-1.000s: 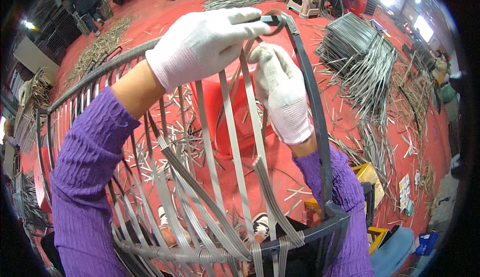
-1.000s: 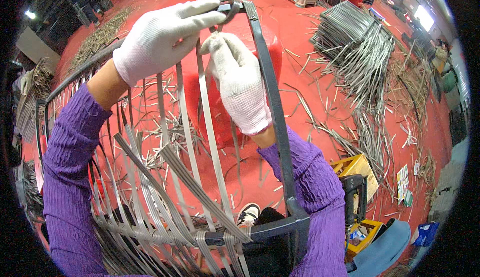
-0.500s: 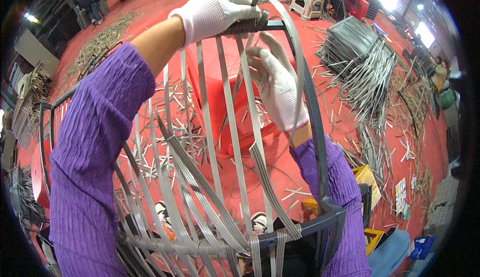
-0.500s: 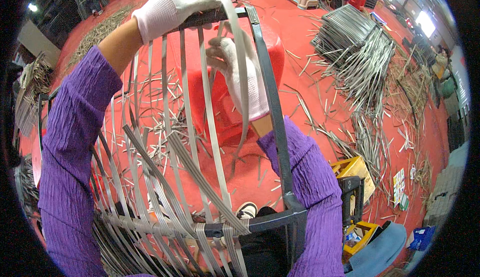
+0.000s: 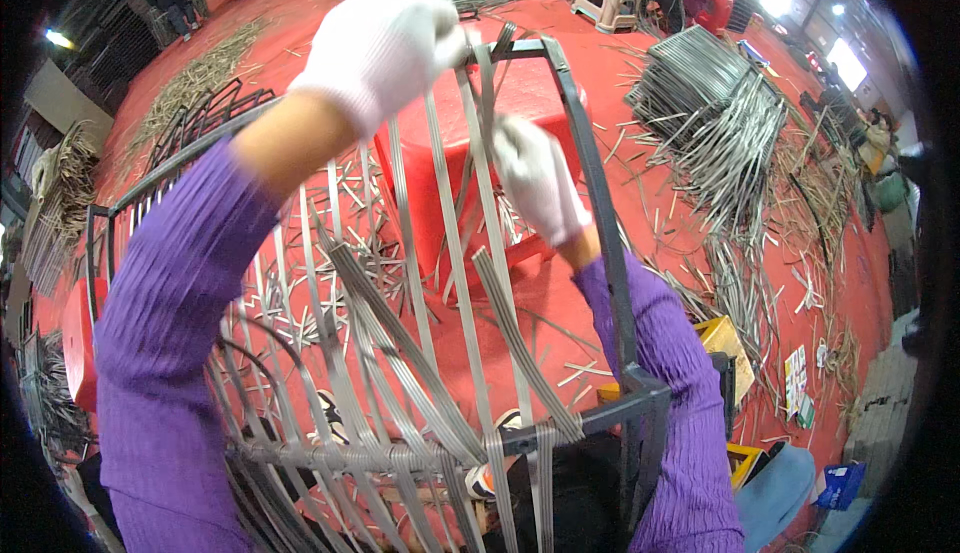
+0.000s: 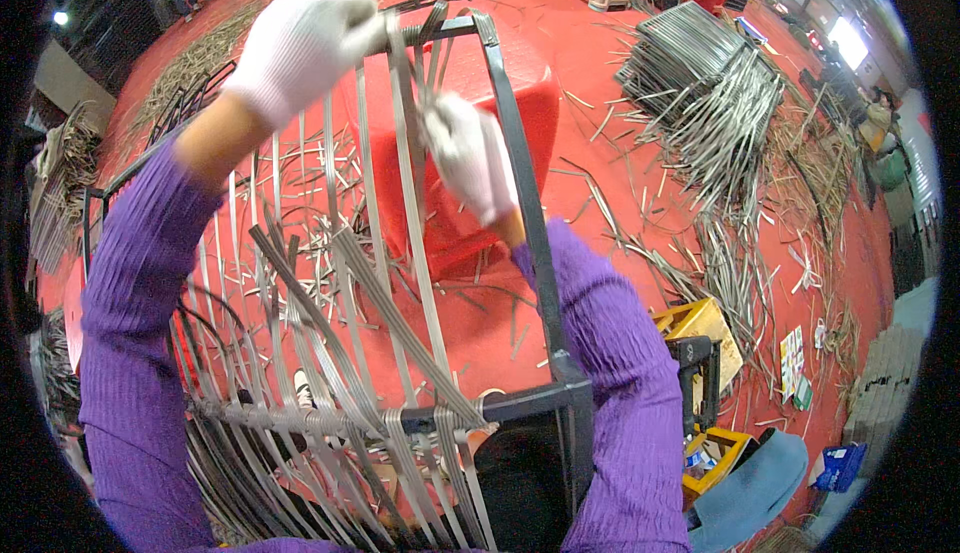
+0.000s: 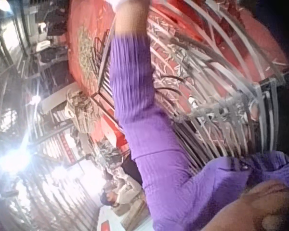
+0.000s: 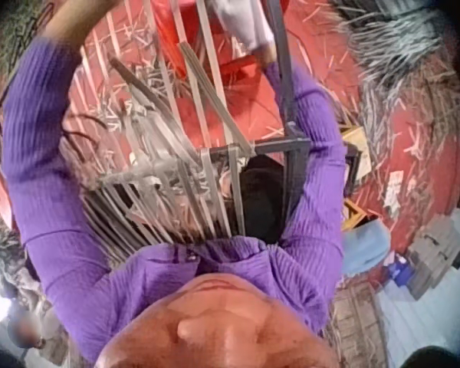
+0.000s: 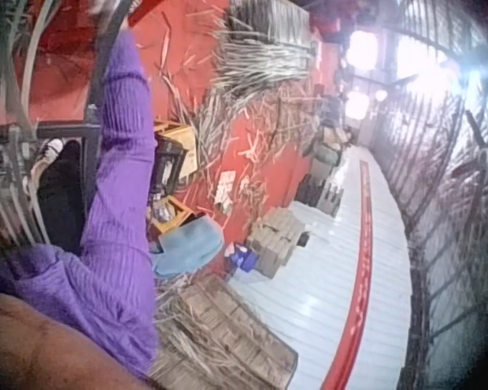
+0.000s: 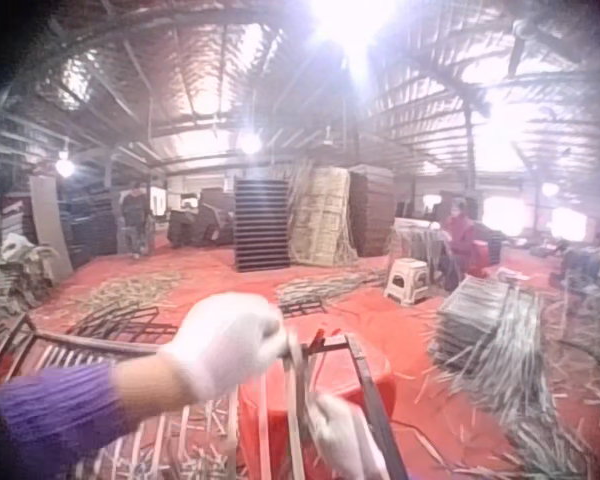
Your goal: The person assembles a metal frame by hand, inserting and securing thin metal strips into a rectangular frame. They repeatedly position and fasten the strips, occasionally using a handheld tool to tighten connections. The work continues on the same frame throughout the clip.
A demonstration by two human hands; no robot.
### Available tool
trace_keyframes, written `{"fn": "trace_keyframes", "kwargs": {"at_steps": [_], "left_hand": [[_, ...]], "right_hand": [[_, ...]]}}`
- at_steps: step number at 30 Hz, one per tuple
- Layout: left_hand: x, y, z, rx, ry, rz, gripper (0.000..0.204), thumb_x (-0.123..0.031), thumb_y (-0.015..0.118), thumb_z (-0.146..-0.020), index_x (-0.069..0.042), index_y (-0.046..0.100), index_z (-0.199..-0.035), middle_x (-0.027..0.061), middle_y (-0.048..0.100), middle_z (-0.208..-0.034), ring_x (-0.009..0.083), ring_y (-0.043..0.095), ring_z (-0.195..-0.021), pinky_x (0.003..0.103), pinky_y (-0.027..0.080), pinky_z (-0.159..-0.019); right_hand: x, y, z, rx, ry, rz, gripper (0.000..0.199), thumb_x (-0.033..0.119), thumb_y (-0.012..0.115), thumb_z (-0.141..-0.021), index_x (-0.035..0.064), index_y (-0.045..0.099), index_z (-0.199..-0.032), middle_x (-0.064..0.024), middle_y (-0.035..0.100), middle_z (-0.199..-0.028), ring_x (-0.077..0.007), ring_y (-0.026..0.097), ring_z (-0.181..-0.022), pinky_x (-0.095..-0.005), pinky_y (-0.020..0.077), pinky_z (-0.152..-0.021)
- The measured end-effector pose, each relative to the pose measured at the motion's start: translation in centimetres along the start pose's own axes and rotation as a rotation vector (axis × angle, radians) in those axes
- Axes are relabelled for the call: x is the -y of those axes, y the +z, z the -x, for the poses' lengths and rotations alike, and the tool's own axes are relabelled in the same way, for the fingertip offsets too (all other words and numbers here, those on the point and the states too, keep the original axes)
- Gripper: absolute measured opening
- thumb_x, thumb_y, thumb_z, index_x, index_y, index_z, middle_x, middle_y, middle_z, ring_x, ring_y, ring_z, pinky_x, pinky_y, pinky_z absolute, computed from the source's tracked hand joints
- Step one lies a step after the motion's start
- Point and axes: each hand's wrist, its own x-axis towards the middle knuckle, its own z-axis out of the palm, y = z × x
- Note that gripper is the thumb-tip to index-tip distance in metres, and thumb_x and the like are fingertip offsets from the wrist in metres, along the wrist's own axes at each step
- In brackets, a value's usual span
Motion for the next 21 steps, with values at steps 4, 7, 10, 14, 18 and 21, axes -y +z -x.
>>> {"fn": "trace_keyframes", "kwargs": {"at_steps": [4, 7, 10, 14, 18, 21], "left_hand": [[-7.6, -6.9, 10.9, 0.577, 0.295, 0.319, 0.021, -0.023, 0.055, -0.092, -0.01, 0.068, -0.084, 0.0161, 0.062, -0.075, 0.0347, 0.063, -0.074, 0.045, 0.051, -0.067], [-11.9, -8.8, 15.4, 0.759, -0.027, 0.79, 0.036, -0.04, 0.054, -0.097, -0.008, 0.066, -0.086, 0.0181, 0.063, -0.072, 0.0386, 0.065, -0.07, 0.048, 0.051, -0.064], [-13.6, -9.5, 17.1, 0.659, -0.134, 0.632, 0.049, -0.051, 0.055, -0.095, -0.007, 0.065, -0.075, 0.0165, 0.062, -0.064, 0.0364, 0.065, -0.064, 0.047, 0.05, -0.06], [-14.0, -10.8, 18.4, 0.573, -0.203, 0.701, 0.048, -0.049, 0.064, -0.091, -0.002, 0.068, -0.082, 0.0191, 0.06, -0.063, 0.035, 0.065, -0.062, 0.042, 0.049, -0.058], [-15.2, -10.9, 19.0, 0.624, -0.243, 0.732, 0.05, -0.05, 0.063, -0.092, -0.001, 0.068, -0.084, 0.0173, 0.06, -0.063, 0.0314, 0.063, -0.059, 0.04, 0.048, -0.058], [-15.2, -9.4, 18.3, 0.658, -0.245, 0.687, 0.053, -0.053, 0.057, -0.095, -0.003, 0.07, -0.086, 0.0137, 0.062, -0.065, 0.0279, 0.064, -0.061, 0.039, 0.048, -0.059]], "right_hand": [[1.1, -1.3, 8.8, 0.17, -0.191, 0.356, 0.005, 0.009, 0.063, -0.087, 0.0049, 0.061, -0.086, -0.0165, 0.062, -0.094, -0.0362, 0.058, -0.087, -0.0444, 0.0456, -0.073], [2.1, -5.5, 15.6, 0.038, -0.362, 0.543, 0.015, 0.014, 0.073, -0.077, 0.0089, 0.063, -0.088, -0.0094, 0.064, -0.094, -0.0334, 0.058, -0.088, -0.0485, 0.0453, -0.075], [4.5, -13.5, 24.0, 0.315, -0.247, 0.657, 0.01, 0.011, 0.069, -0.084, 0.0067, 0.065, -0.092, -0.0084, 0.064, -0.089, -0.0305, 0.062, -0.09, -0.0438, 0.0499, -0.082], [12.2, -18.5, 41.1, 0.291, 0.524, 0.287, 0.016, 0.005, 0.058, -0.093, -0.0002, 0.065, -0.107, -0.0182, 0.069, -0.093, -0.0316, 0.069, -0.084, -0.0361, 0.054, -0.076], [21.4, -13.7, 55.5, 0.256, 1.053, -0.054, 0.022, 0.004, 0.057, -0.092, -0.0015, 0.064, -0.112, -0.0158, 0.071, -0.096, -0.021, 0.069, -0.09, -0.0336, 0.0538, -0.082], [23.3, -9.7, 56.7, 0.525, 0.971, -0.088, 0.022, 0.012, 0.057, -0.094, 0.0012, 0.063, -0.112, -0.0171, 0.066, -0.08, -0.0299, 0.064, -0.073, -0.0386, 0.0519, -0.071]]}}
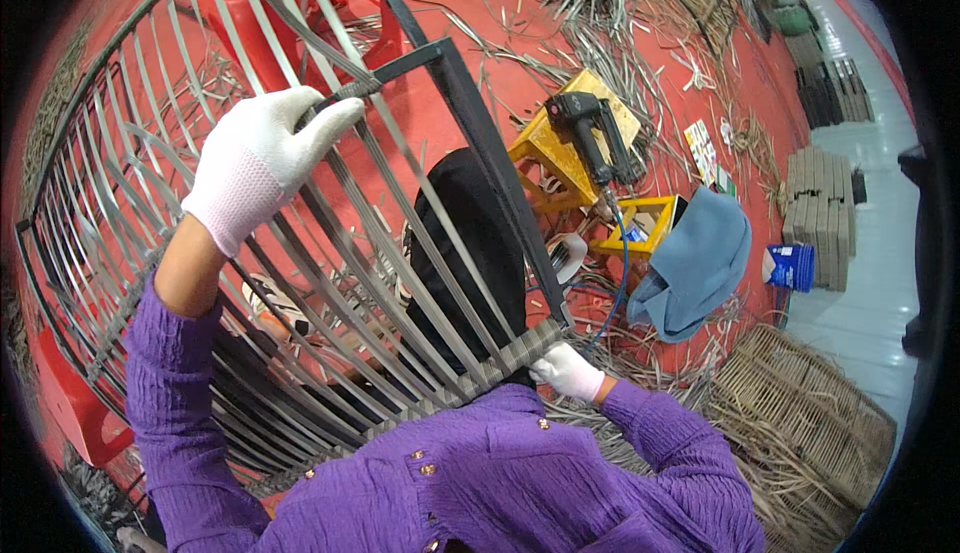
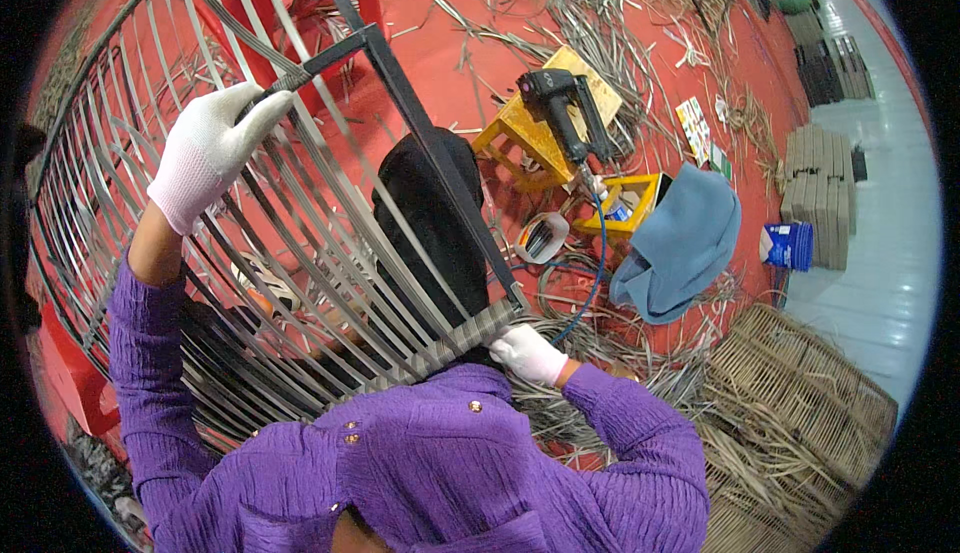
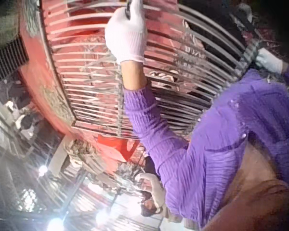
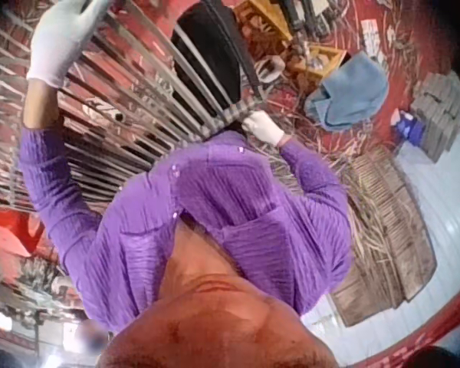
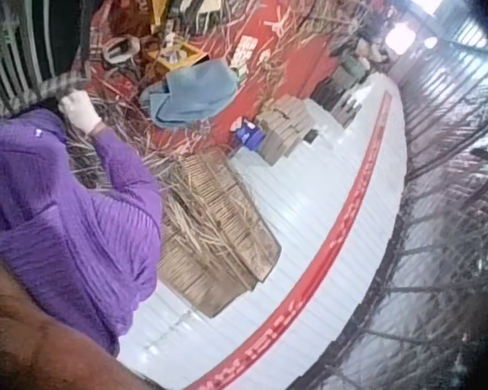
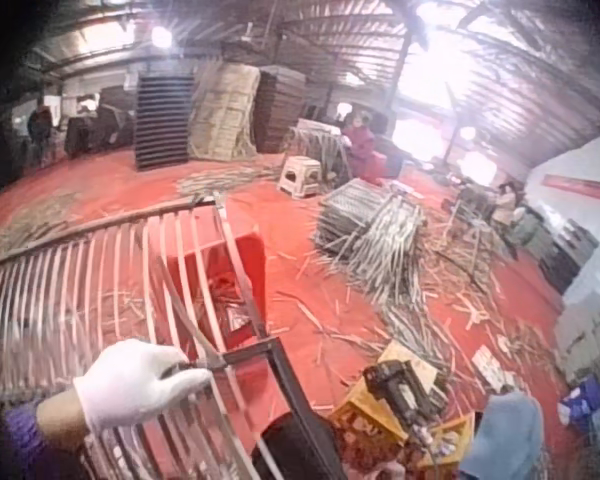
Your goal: The person assembles a metal frame by hand, inserting and securing thin metal strips into a rectangular frame. They repeatedly position and fasten the strips, occasionally using a handheld tool to tighten connections. The work continues on the same frame throughout the clip.
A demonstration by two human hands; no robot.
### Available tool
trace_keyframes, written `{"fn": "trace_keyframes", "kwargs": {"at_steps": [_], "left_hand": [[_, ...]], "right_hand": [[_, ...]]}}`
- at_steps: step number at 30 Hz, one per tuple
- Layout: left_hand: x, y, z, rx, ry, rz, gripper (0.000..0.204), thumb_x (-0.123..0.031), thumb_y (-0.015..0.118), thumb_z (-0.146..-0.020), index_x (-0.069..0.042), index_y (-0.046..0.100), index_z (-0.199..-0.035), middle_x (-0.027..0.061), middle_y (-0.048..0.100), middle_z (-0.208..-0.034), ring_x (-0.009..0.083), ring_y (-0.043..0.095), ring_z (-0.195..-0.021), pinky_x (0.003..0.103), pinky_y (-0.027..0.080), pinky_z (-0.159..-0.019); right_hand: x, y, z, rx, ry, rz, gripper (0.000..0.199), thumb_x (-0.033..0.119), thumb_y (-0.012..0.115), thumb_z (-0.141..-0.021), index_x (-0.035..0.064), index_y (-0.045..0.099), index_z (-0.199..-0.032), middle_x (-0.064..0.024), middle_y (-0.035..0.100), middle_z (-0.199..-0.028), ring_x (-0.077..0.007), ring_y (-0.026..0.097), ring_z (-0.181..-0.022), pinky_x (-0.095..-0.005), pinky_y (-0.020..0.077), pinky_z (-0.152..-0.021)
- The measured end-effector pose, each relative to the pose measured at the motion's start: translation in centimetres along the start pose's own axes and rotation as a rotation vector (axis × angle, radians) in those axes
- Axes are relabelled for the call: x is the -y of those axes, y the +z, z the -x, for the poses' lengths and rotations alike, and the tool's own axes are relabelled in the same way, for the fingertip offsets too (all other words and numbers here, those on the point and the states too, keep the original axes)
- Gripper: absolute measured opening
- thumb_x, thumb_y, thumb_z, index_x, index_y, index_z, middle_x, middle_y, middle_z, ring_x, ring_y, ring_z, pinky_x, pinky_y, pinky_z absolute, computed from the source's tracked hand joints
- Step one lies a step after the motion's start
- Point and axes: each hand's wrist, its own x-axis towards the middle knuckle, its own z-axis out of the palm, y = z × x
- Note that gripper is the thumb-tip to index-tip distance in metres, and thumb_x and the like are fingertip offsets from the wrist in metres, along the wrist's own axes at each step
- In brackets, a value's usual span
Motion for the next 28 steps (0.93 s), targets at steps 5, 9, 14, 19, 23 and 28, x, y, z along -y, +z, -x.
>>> {"fn": "trace_keyframes", "kwargs": {"at_steps": [5, 9, 14, 19, 23, 28], "left_hand": [[1.5, 0.4, -1.1, 0.015, 0.03, -0.014, 0.052, -0.052, 0.056, -0.096, -0.003, 0.071, -0.089, 0.0138, 0.064, -0.069, 0.0272, 0.066, -0.066, 0.038, 0.048, -0.063], [1.8, 0.9, -1.6, 0.021, 0.017, -0.028, 0.053, -0.054, 0.056, -0.095, -0.003, 0.069, -0.086, 0.0161, 0.064, -0.071, 0.0299, 0.066, -0.068, 0.04, 0.048, -0.064], [2.6, 1.2, -2.7, 0.062, 0.003, -0.119, 0.062, -0.064, 0.057, -0.088, -0.004, 0.07, -0.082, 0.0152, 0.062, -0.066, 0.0304, 0.064, -0.065, 0.04, 0.048, -0.062], [2.3, 1.7, -3.4, 0.119, -0.033, -0.174, 0.068, -0.075, 0.055, -0.083, -0.008, 0.071, -0.082, 0.0153, 0.067, -0.072, 0.0333, 0.068, -0.074, 0.042, 0.052, -0.068], [2.9, 1.7, -4.1, 0.081, -0.006, -0.204, 0.066, -0.074, 0.058, -0.082, -0.009, 0.072, -0.086, 0.0126, 0.068, -0.071, 0.0317, 0.069, -0.07, 0.042, 0.054, -0.064], [3.1, 1.5, -4.8, 0.083, -0.025, -0.235, 0.066, -0.074, 0.059, -0.082, -0.009, 0.072, -0.087, 0.0116, 0.067, -0.068, 0.0296, 0.07, -0.068, 0.041, 0.054, -0.064]], "right_hand": [[4.9, -0.3, 0.7, -0.071, -0.128, 0.138, 0.023, 0.007, 0.064, -0.082, 0.0014, 0.062, -0.104, -0.0129, 0.062, -0.085, -0.0307, 0.062, -0.072, -0.0378, 0.052, -0.066], [8.1, -1.8, 0.6, 0.026, 0.08, 0.008, 0.023, 0.005, 0.063, -0.081, 0.0025, 0.061, -0.103, -0.0113, 0.061, -0.088, -0.0288, 0.062, -0.074, -0.0379, 0.0521, -0.067], [16.2, -8.4, -1.8, 0.104, 0.028, -0.279, 0.025, 0.02, 0.049, -0.098, 0.0019, 0.067, -0.103, -0.0029, 0.059, -0.076, -0.0118, 0.055, -0.069, -0.0274, 0.046, -0.065], [24.0, -19.6, -15.0, 0.064, 0.103, -0.37, 0.024, 0.016, 0.052, -0.094, 0.0026, 0.067, -0.107, 0.0001, 0.06, -0.078, -0.0072, 0.05, -0.065, -0.0259, 0.0433, -0.057], [29.6, -22.9, -25.7, 0.116, -0.337, 0.345, 0.026, 0.016, 0.05, -0.095, 0.0064, 0.068, -0.111, -0.004, 0.063, -0.084, -0.0163, 0.06, -0.074, -0.029, 0.0499, -0.07], [32.0, -21.5, -29.9, 0.081, -0.491, 0.615, 0.024, 0.029, 0.059, -0.094, 0.0105, 0.07, -0.106, -0.0101, 0.065, -0.104, -0.022, 0.063, -0.104, -0.0343, 0.0513, -0.093]]}}
